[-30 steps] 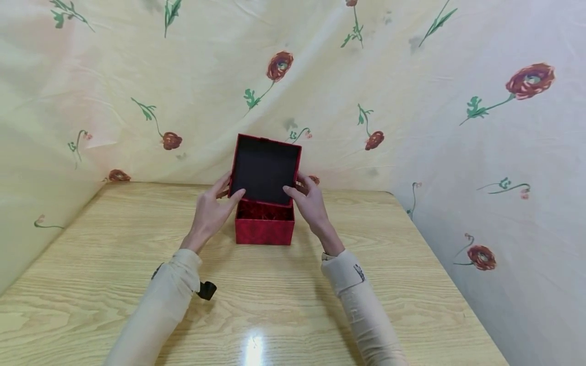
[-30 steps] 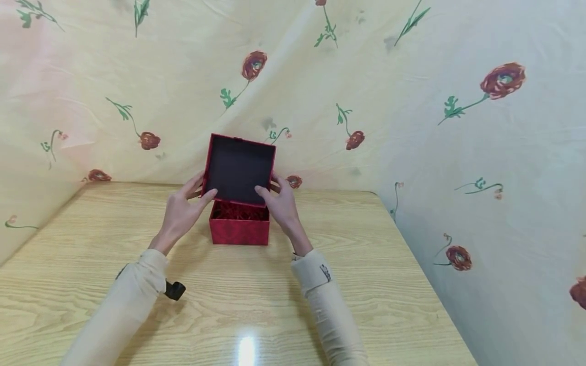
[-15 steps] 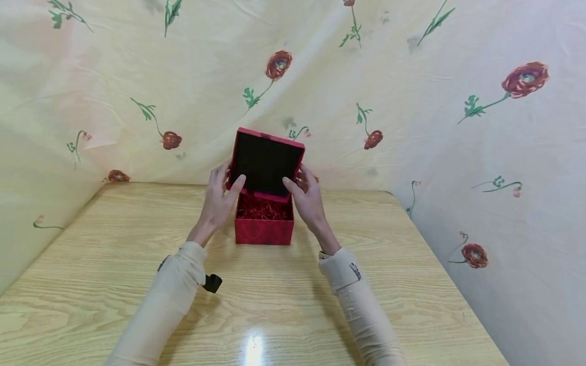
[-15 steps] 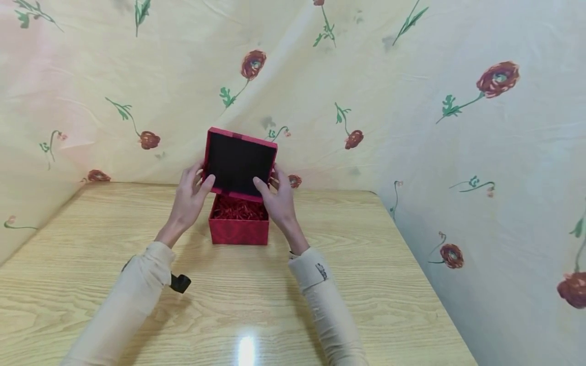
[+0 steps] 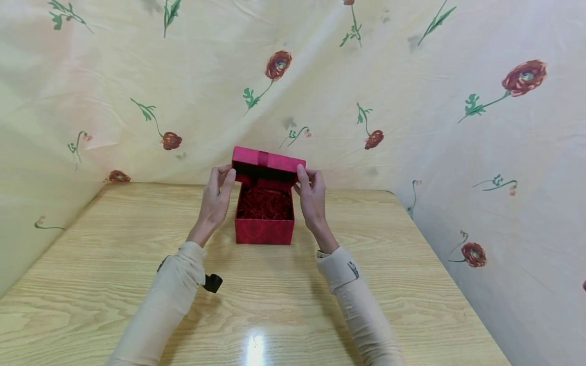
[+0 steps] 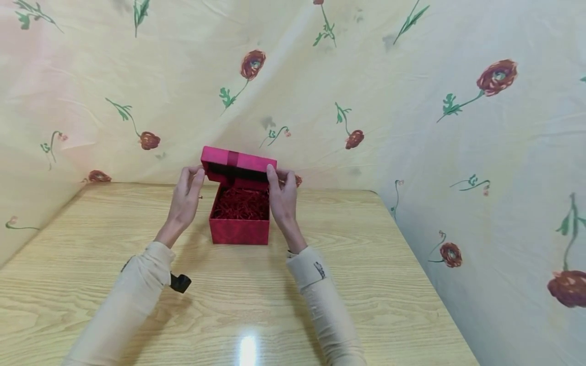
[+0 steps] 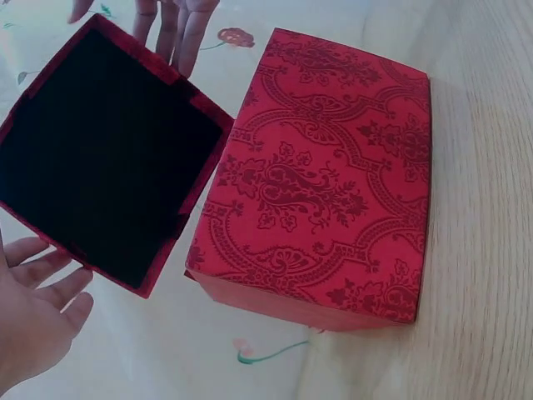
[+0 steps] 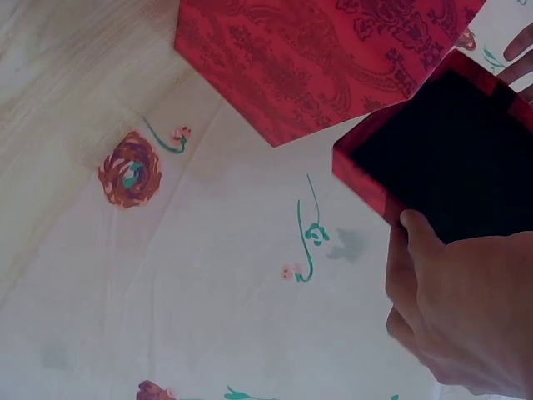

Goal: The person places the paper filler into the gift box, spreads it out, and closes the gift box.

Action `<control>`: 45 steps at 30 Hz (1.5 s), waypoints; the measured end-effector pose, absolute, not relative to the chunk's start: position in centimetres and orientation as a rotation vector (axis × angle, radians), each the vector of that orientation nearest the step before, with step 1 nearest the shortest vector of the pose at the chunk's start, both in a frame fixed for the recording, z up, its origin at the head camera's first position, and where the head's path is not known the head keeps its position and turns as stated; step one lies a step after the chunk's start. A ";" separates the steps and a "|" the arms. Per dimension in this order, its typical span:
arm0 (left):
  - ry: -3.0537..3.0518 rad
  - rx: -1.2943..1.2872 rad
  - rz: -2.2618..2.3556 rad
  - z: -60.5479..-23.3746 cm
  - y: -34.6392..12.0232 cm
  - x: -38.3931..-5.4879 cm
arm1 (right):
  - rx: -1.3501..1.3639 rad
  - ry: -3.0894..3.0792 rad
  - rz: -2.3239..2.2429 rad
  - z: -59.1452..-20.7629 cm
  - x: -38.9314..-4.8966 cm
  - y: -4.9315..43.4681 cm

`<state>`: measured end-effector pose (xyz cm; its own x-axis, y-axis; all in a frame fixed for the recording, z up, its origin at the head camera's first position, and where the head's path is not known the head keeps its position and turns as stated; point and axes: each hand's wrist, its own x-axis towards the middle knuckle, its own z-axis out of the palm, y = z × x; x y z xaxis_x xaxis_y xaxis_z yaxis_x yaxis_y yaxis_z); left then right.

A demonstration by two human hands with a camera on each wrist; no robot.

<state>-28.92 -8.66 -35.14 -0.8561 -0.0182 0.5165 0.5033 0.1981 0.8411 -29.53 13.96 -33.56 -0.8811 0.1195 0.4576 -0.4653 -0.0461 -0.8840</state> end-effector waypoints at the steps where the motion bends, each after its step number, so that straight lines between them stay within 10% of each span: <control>1: -2.064 -0.444 -1.699 -35.1 -8.7 -28.9 | 0.350 -1.830 1.982 -33.6 -29.6 13.9; 45: -2.425 -0.678 -1.682 -37.3 -11.7 -29.0 | 0.812 -2.077 1.796 -36.7 -28.0 16.7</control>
